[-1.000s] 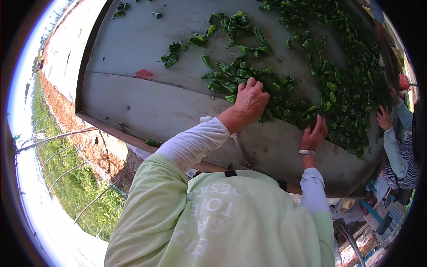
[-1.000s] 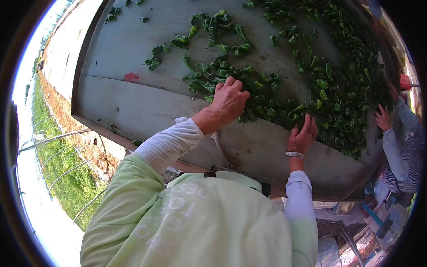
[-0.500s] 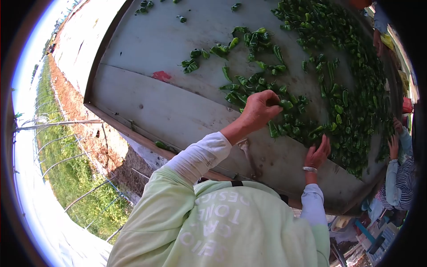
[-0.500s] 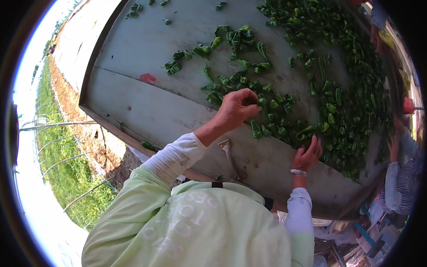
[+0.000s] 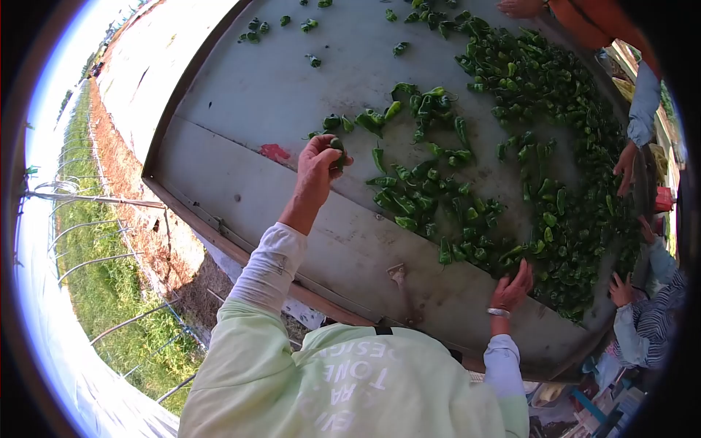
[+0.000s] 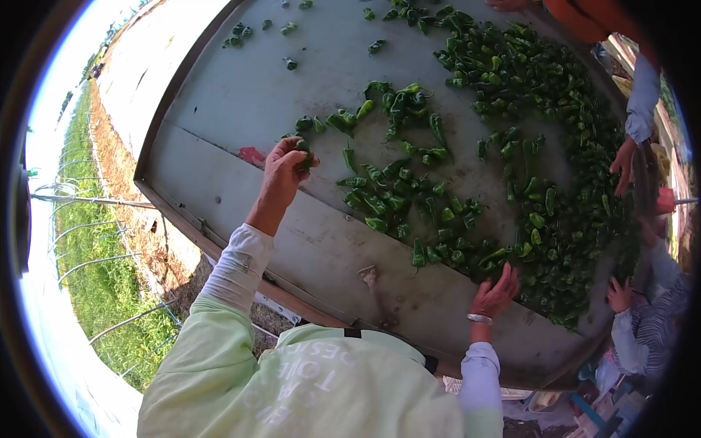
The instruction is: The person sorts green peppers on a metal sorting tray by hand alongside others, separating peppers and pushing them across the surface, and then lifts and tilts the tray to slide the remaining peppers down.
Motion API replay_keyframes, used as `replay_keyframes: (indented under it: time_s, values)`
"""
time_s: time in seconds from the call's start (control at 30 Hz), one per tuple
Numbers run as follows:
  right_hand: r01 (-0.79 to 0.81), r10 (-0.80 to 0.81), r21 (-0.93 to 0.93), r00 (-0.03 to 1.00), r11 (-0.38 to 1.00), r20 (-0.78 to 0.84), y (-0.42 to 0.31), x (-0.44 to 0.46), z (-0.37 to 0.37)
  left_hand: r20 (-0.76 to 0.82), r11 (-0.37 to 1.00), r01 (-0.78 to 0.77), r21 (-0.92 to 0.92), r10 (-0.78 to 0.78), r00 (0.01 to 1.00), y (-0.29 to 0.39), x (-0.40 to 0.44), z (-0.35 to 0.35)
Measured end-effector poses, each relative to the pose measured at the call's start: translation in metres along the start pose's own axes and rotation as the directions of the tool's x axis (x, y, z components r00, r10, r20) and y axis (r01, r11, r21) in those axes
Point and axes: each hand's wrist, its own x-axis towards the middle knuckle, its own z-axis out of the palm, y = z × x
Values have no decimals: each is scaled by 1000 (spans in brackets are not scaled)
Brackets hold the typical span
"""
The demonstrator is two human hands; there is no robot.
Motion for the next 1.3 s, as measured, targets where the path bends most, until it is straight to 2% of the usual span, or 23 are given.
replay_keyframes:
  time_s: [0.03,0.1,0.13,0.2,0.23,0.3,0.33,0.37,0.4,0.43,0.57,0.63,0.67,0.73,0.77,0.83,0.87,0.93,1.07,1.17,1.27,1.3]
  values:
    - [-8,8,-2,1000,1000,10,0,0,1,-123,978,-123,169,144,982,5,9,-5]
    - [-1,1,-13,1000,1000,7,0,0,1,-176,881,-296,370,380,908,6,39,-21]
    - [9,-8,-23,1000,1000,8,1,0,0,-171,881,-299,367,379,909,5,56,-29]
    - [2,-2,-15,1000,1000,5,1,0,-1,-191,655,-329,681,592,783,5,77,-36]
    - [-2,2,0,1000,1000,7,0,0,-1,-190,655,-331,679,593,783,3,78,-33]
    - [-7,7,4,1000,1000,7,-2,0,-1,-118,550,-244,799,542,832,-3,75,-21]
    - [-13,13,7,1000,1000,8,-2,1,-1,-46,538,-277,796,511,858,-2,61,-6]
    - [-16,16,5,1000,1000,8,-2,1,-1,-44,538,-279,796,510,859,-12,52,1]
    - [-21,21,3,1000,1000,15,-2,1,-1,61,649,-294,701,357,932,-21,45,7]
    - [-28,28,1,999,1000,21,-3,0,-2,187,752,-277,599,205,961,-27,43,12]
    - [-26,26,5,999,1000,24,-5,1,-4,183,726,-339,598,288,940,-22,55,36]
    - [-22,22,1,1000,1000,17,-4,1,-3,238,501,-421,756,389,890,-6,63,56]
    - [-26,26,1,1000,1000,14,-4,2,-3,243,499,-425,755,389,889,-7,77,61]
    - [-26,26,1,999,1000,22,-4,1,-3,357,226,-483,846,432,828,-12,105,69]
    - [-31,31,0,999,1000,19,-4,2,-3,363,224,-488,844,430,826,-12,114,73]
    - [-16,15,1,999,1000,30,-3,1,-4,443,-50,-469,882,430,787,-10,122,83]
    - [-22,22,0,999,1000,30,-4,1,-4,448,-52,-473,880,426,786,-10,124,86]
    - [-34,34,9,999,999,18,-5,1,-3,464,-99,-456,884,297,835,-3,122,95]
    - [-57,57,4,998,998,24,-7,1,-4,407,-69,-405,912,282,869,-1,118,105]
    - [-67,67,1,997,998,35,-6,1,-4,372,-26,-386,922,335,866,-13,131,101]
    - [-54,54,9,998,998,32,-5,1,-3,443,-7,-463,887,301,844,-17,143,96]
    - [-64,63,16,998,998,28,-5,1,-3,466,-53,-471,880,286,838,-15,142,96]
